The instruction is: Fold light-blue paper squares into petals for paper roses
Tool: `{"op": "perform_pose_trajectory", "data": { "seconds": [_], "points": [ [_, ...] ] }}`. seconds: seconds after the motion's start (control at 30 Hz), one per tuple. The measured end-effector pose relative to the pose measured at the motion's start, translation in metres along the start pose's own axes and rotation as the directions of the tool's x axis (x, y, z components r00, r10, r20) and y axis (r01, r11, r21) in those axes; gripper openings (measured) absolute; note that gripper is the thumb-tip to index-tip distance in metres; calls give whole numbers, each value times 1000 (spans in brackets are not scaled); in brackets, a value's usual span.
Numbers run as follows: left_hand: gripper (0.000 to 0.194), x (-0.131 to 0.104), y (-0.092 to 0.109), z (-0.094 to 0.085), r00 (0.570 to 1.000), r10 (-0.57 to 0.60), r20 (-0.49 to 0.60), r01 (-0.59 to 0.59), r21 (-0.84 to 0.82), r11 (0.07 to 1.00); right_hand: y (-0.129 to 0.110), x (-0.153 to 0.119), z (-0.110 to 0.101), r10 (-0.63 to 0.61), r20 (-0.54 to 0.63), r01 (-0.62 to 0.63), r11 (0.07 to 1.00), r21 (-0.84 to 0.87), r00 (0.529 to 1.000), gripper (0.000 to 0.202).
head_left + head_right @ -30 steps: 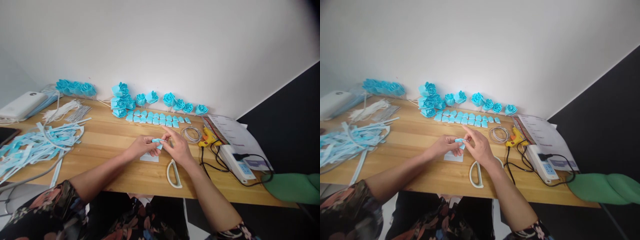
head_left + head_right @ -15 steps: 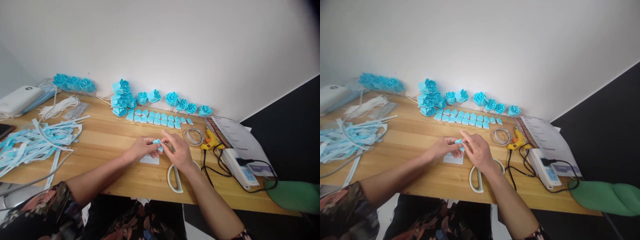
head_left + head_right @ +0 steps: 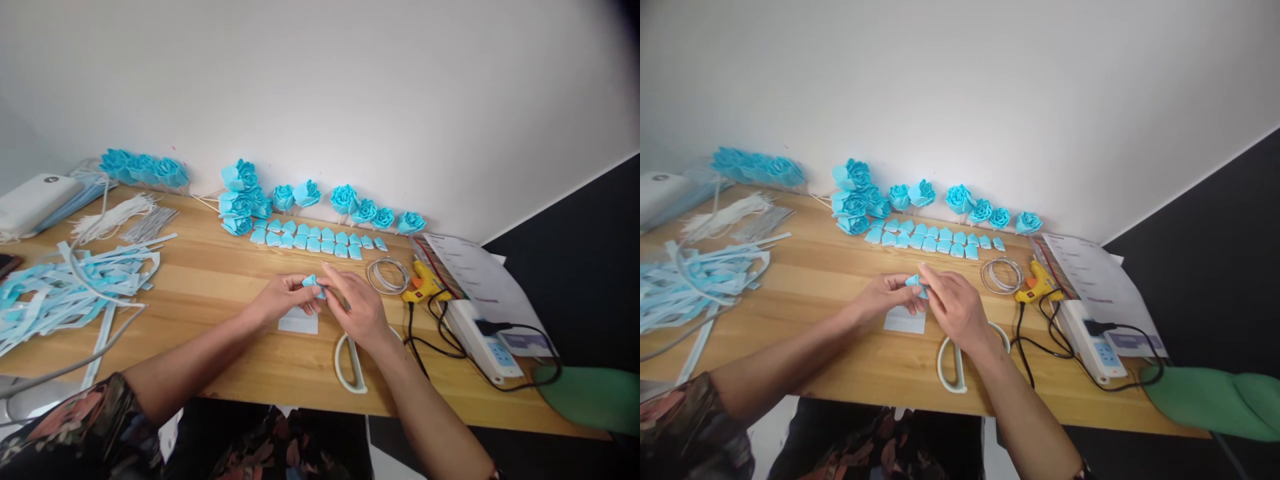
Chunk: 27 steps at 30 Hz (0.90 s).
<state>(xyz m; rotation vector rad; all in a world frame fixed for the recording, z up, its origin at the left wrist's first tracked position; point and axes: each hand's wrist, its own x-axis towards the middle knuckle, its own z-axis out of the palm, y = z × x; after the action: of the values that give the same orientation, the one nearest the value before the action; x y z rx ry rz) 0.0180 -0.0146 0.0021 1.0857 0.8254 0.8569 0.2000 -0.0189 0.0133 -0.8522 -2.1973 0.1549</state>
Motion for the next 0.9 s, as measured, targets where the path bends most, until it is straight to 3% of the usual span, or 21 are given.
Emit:
{"op": "perform_pose_trajectory", "data": {
  "seconds": [0.13, 0.23, 0.33, 0.4, 0.6, 0.9],
  "points": [
    [36, 1, -1, 0, 1000, -23, -21, 22, -30, 999, -4, 1, -2, 32, 7, -33, 998, 51, 999, 63],
    [33, 1, 0, -1, 999, -8, -52, 7, -15, 1000, -7, 3, -6, 187, -13, -184, 974, 132, 982, 56],
    [30, 2, 1, -1, 997, -1, -76, 2, 12, 1000, -6, 4, -8, 418, 1, -404, 877, 260, 908, 50],
    [29, 2, 2, -2, 995, 3, -98, 1, 40, 999, -5, 4, -8, 496, 62, -483, 798, 360, 866, 49],
    [30, 1, 4, -2, 990, 38, -139, -25, 98, 995, -2, 4, -2, 493, 247, -544, 658, 521, 834, 54],
    [31, 1, 2, 0, 990, 49, -129, -31, 140, 990, -1, 4, 5, 506, 288, -569, 588, 574, 813, 63]
  ]
}}
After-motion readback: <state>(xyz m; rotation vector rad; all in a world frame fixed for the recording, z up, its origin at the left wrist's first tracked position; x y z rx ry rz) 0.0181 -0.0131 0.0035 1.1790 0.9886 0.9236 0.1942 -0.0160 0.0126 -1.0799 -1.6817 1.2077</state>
